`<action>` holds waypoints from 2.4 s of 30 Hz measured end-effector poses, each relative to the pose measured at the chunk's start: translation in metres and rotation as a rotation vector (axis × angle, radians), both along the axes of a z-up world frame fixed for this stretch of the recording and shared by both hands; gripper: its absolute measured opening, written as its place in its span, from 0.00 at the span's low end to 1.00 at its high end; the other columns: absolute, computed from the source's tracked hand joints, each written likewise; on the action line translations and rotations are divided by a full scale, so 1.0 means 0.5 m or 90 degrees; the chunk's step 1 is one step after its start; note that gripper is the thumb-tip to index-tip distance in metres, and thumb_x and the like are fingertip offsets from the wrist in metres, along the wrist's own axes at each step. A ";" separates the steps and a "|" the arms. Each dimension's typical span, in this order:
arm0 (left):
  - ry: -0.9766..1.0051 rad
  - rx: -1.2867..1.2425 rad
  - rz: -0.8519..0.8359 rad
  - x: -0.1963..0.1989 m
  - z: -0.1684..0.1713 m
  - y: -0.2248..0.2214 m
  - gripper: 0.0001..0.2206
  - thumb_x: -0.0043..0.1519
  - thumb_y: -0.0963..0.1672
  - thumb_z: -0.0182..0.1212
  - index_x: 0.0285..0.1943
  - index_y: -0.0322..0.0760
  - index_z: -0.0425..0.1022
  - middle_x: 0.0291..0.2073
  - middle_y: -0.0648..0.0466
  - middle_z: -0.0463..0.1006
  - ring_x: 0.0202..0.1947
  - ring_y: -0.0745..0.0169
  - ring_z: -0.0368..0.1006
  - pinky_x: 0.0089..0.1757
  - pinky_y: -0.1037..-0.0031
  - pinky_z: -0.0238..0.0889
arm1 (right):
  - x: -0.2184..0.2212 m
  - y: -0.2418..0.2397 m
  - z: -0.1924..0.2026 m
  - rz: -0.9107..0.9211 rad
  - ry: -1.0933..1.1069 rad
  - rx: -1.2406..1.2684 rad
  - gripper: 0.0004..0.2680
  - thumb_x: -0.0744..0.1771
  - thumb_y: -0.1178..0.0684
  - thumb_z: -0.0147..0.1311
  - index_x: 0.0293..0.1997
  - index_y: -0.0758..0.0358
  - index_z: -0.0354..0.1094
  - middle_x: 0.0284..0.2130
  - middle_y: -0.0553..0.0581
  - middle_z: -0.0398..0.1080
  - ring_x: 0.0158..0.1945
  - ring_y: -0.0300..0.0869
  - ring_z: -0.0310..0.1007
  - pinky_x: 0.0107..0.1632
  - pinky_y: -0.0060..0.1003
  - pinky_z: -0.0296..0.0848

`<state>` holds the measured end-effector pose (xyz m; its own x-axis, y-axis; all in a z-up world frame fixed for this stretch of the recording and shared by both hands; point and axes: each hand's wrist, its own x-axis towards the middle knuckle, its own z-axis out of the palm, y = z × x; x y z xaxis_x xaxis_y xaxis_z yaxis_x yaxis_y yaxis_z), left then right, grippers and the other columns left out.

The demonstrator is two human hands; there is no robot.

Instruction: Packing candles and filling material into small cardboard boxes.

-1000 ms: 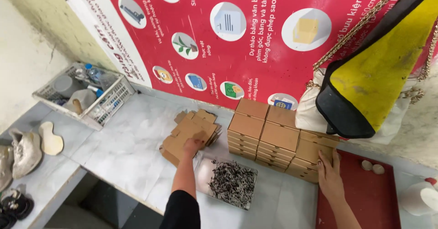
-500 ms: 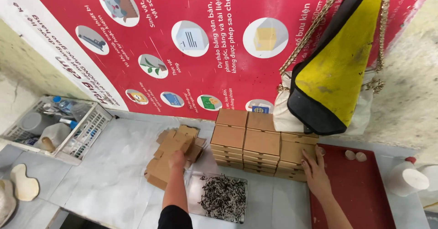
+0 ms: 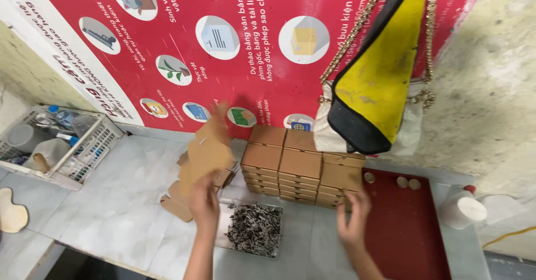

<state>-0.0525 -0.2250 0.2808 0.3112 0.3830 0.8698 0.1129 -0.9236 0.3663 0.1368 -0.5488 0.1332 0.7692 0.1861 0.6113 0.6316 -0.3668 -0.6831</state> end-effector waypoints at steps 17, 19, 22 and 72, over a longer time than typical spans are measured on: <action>0.218 -0.061 -0.301 0.025 -0.201 -0.351 0.15 0.58 0.40 0.61 0.55 0.46 0.75 0.63 0.54 0.71 0.66 0.48 0.63 0.64 0.57 0.51 | -0.101 -0.250 0.019 0.513 0.926 0.605 0.22 0.68 0.45 0.43 0.70 0.64 0.53 0.61 0.64 0.66 0.63 0.54 0.66 0.60 0.51 0.68; 0.173 -0.173 -0.308 0.040 -0.244 -0.372 0.19 0.59 0.39 0.61 0.61 0.40 0.70 0.68 0.45 0.64 0.70 0.41 0.57 0.66 0.56 0.49 | -0.109 -0.249 0.057 0.391 0.890 0.433 0.22 0.67 0.57 0.48 0.72 0.61 0.53 0.63 0.60 0.66 0.65 0.51 0.66 0.61 0.50 0.68; 0.075 -0.662 -0.591 0.053 -0.336 -0.400 0.24 0.71 0.43 0.48 0.78 0.37 0.55 0.75 0.42 0.60 0.75 0.48 0.56 0.70 0.60 0.47 | -0.116 -0.246 0.089 0.363 0.829 0.405 0.25 0.67 0.59 0.48 0.75 0.56 0.50 0.64 0.57 0.65 0.66 0.47 0.64 0.63 0.46 0.65; 0.509 -0.225 -0.723 0.075 -0.166 -0.428 0.82 0.21 0.56 0.85 0.81 0.43 0.18 0.81 0.38 0.27 0.80 0.36 0.29 0.72 0.50 0.38 | -0.081 -0.301 0.070 0.386 0.596 0.271 0.33 0.62 0.53 0.62 0.76 0.62 0.45 0.68 0.61 0.60 0.70 0.49 0.59 0.67 0.46 0.62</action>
